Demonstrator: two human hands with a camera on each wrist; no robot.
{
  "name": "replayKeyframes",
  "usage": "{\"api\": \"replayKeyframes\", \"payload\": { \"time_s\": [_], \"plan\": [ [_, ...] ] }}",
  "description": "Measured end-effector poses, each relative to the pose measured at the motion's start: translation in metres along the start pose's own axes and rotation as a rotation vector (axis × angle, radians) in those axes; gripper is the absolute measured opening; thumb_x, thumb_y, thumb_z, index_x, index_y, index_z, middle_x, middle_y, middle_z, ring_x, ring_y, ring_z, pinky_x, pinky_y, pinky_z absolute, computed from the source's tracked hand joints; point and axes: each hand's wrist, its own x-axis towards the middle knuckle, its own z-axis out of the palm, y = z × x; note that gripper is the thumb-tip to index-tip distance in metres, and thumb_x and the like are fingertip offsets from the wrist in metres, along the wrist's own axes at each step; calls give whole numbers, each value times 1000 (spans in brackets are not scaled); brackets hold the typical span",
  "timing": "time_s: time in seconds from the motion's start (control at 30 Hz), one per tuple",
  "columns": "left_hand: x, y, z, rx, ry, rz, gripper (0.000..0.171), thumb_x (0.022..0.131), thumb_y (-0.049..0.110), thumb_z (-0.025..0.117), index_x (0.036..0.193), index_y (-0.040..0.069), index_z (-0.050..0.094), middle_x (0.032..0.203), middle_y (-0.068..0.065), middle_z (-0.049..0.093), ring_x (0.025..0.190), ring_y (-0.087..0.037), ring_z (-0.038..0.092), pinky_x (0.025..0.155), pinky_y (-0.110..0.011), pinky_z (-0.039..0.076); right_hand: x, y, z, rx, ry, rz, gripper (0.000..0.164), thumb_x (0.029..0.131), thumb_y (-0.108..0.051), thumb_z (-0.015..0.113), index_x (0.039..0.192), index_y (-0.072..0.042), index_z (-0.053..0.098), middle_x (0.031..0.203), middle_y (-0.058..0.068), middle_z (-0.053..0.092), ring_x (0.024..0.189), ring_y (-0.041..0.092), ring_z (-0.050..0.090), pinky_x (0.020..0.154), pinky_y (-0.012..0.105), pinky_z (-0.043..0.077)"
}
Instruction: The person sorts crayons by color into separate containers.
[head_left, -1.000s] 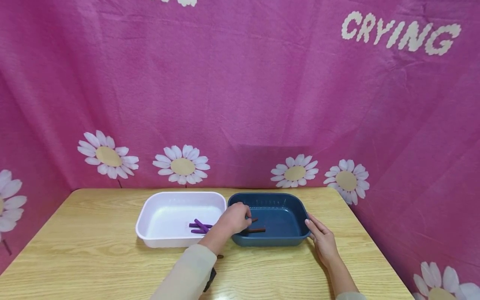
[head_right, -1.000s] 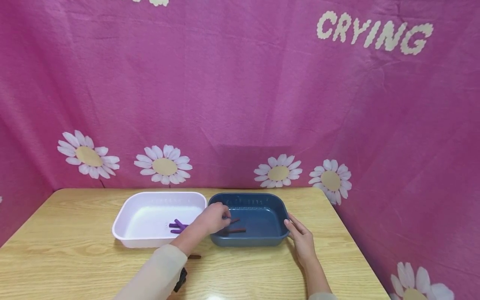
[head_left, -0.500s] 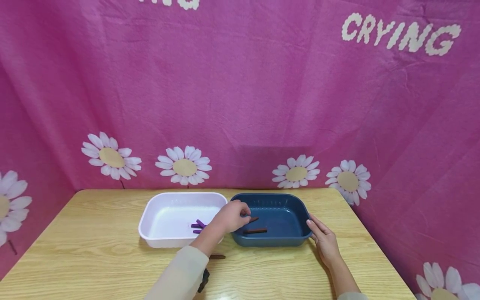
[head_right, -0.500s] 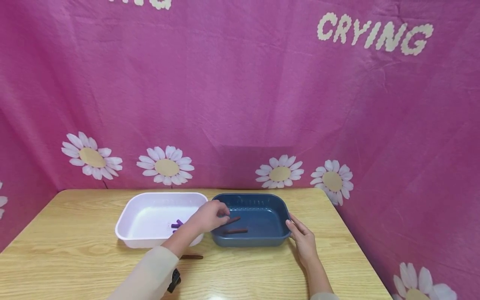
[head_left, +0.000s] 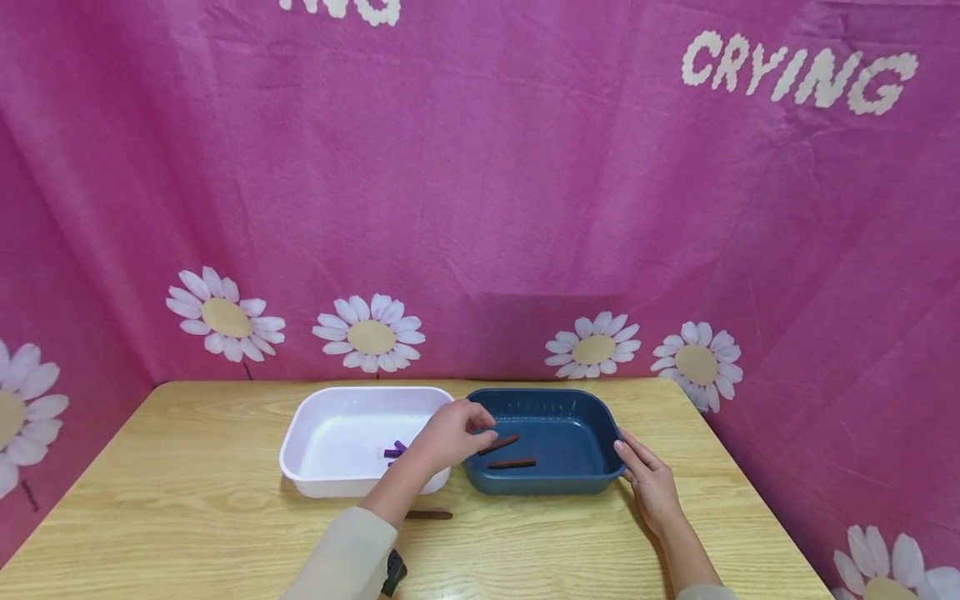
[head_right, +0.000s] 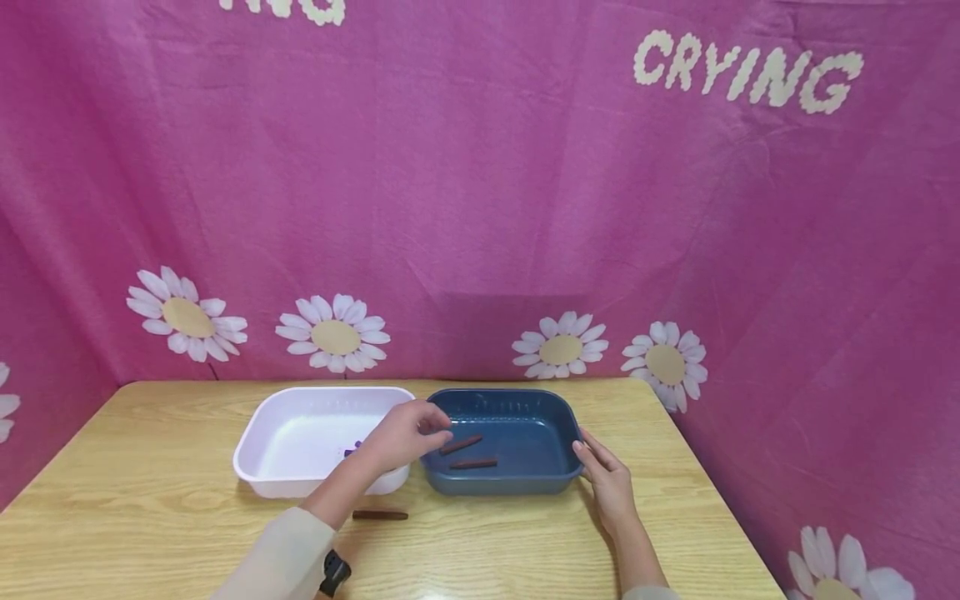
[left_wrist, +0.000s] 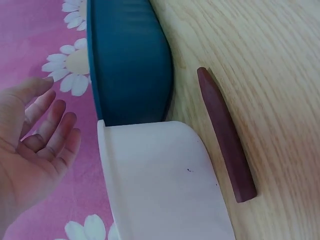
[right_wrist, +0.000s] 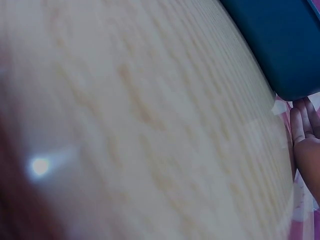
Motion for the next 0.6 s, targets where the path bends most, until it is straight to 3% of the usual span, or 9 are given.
{"api": "replayKeyframes", "payload": {
  "time_s": [0.23, 0.6],
  "plan": [
    [-12, -4, -6, -64, 85, 39, 15, 85, 18, 66, 95, 8, 70, 89, -2, 65, 83, -16, 58, 76, -28, 49, 0, 0, 1, -6, 2, 1, 44, 90, -24, 61, 130, -7, 56, 104, -23, 64, 98, -2, 61, 83, 17, 50],
    [-32, -13, -12, -140, 163, 4, 14, 82, 16, 69, 93, 8, 70, 86, 0, 65, 79, -11, 57, 73, -23, 49, -1, -1, 0, 1, 1, 12, 39, 89, -25, 62, 126, -13, 60, 104, -23, 64, 97, -1, 61, 83, 17, 50]
  ]
}}
